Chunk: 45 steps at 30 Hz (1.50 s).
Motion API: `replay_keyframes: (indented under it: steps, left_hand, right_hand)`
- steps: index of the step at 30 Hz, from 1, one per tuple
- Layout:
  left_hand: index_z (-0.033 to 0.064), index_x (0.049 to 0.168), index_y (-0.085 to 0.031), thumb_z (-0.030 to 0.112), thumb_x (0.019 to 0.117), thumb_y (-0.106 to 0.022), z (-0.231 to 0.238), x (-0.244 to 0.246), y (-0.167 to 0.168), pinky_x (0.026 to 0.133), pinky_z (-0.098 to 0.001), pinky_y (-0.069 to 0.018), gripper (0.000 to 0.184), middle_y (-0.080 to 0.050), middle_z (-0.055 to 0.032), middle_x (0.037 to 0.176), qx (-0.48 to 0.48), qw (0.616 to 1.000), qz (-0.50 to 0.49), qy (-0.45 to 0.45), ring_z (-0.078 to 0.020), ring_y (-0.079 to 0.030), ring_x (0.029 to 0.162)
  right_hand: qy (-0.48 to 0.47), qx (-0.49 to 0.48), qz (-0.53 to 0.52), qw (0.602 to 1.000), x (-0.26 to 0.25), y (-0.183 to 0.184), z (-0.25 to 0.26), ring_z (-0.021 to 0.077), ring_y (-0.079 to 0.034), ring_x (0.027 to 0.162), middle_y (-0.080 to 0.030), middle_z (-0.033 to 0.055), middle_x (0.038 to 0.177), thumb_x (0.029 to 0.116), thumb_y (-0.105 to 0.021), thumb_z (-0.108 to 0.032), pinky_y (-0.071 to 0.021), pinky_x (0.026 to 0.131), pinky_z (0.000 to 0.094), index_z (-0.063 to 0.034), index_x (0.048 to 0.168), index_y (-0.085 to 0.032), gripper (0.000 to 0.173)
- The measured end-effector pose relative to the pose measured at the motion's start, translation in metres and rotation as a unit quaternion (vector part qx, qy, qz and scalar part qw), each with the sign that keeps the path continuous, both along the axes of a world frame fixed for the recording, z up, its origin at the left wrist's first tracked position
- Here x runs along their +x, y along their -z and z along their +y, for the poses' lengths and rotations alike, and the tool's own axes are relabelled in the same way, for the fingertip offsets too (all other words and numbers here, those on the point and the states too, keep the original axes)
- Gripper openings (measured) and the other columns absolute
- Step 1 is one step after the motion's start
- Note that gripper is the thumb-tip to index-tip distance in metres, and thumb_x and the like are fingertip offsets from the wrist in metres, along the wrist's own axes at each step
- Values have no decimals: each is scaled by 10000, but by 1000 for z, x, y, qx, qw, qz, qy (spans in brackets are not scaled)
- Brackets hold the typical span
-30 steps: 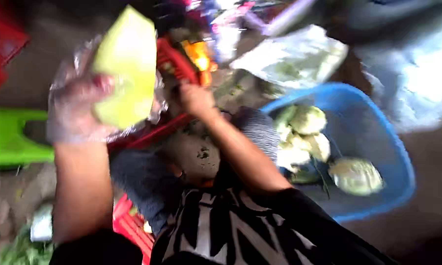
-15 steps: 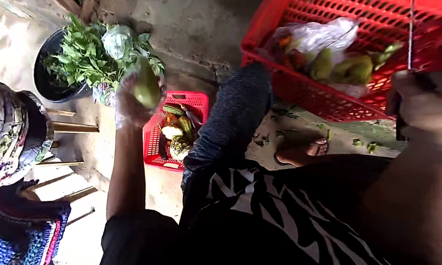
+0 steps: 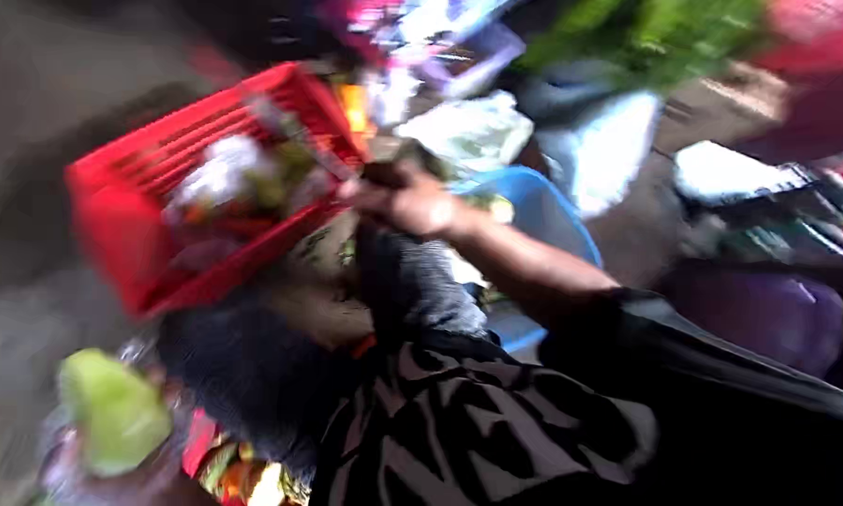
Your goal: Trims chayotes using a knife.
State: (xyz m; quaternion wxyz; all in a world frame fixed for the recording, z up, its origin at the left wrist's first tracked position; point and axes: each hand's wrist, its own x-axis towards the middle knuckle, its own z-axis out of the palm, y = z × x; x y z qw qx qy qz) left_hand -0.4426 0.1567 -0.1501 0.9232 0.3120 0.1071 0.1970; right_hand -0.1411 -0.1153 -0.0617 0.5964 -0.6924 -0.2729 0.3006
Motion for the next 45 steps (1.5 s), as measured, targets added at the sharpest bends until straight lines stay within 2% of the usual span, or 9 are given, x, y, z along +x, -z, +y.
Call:
replay_keyframes:
  steps: [3, 9, 12, 16, 22, 26, 32, 35, 45]
  left_hand:
    - [31, 1267, -658, 430, 852, -736, -18, 87, -20, 693, -402, -623, 582, -707, -191, 1118, -7, 989, -34, 142, -292, -724, 907]
    - [222, 1392, -486, 324, 874, -703, -173, 246, -42, 807, -369, -621, 571, -684, 39, 1166, 327, 911, 88, 235, -144, -698, 994]
    - [76, 1412, -435, 106, 919, -644, -272, 306, -15, 769, -358, -616, 536, -665, -55, 1090, 369, 827, 168, 390, -148, -688, 891]
    - [65, 1302, -560, 296, 1061, -503, -368, 342, 76, 624, -364, -549, 339, -631, -119, 1008, 407, 637, 281, 591, -191, -617, 752]
    - [45, 1402, -515, 367, 1050, -550, -404, 332, 119, 787, -489, -554, 479, -611, -225, 1194, 498, 492, 266, 663, -309, -635, 958]
    - [-38, 1330, -565, 523, 985, -609, -379, 358, 75, 1052, -612, -449, 659, -629, -269, 1258, 687, 413, 89, 591, -414, -593, 1225]
    - [-101, 1247, -611, 152, 980, -647, -227, 359, -25, 964, -334, -546, 370, -704, -191, 1112, 584, 746, -125, 294, -190, -684, 1030]
    - [-104, 1273, -581, 63, 978, -618, -126, 342, -52, 962, -322, -564, 341, -688, -170, 1184, 548, 804, -79, 216, -158, -678, 1076]
    - [-4, 1243, -665, 196, 996, -614, 97, 362, 52, 1076, -632, -421, 322, -648, -257, 1267, 745, 513, 368, 216, -427, -587, 1237]
  right_hand:
    - [23, 23, 15, 999, -20, 23, -35, 62, -528, 572, -596, 25, 707, 959, -715, -194, -470, 539, 240, 4, 989, -672, 204]
    - [289, 30, -28, 956, -18, 37, -170, -30, -507, 542, -615, -78, 711, 974, -664, -165, -453, 509, 172, -48, 1005, -676, 122]
    - [436, -39, -65, 897, -6, 43, -251, 6, -539, 574, -609, -79, 753, 981, -655, -213, -502, 541, 218, -94, 1039, -645, 132]
    - [561, -51, -34, 826, -24, 74, -312, 22, -497, 502, -527, -96, 680, 987, -639, -256, -485, 491, 215, -152, 971, -563, 130]
    - [627, -44, 90, 772, -62, 128, -315, 40, -492, 467, -515, -73, 620, 992, -629, -217, -490, 482, 220, -121, 961, -574, 115]
    - [600, -57, 133, 787, -51, 133, -298, 62, -494, 472, -519, -48, 639, 1010, -628, -259, -485, 468, 234, -127, 980, -570, 147]
    - [454, 34, 110, 884, 7, 101, -201, 52, -541, 500, -570, -80, 629, 1022, -559, -181, -524, 515, 226, -144, 1019, -605, 59]
    - [357, 95, 105, 923, 37, 71, -134, 60, -559, 513, -586, -78, 646, 1034, -491, -144, -537, 525, 234, -153, 1013, -604, 115]
    - [183, 106, 49, 976, 57, 83, 57, 51, -587, 549, -624, -69, 685, 987, -598, -153, -551, 553, 244, -109, 1127, -612, 148]
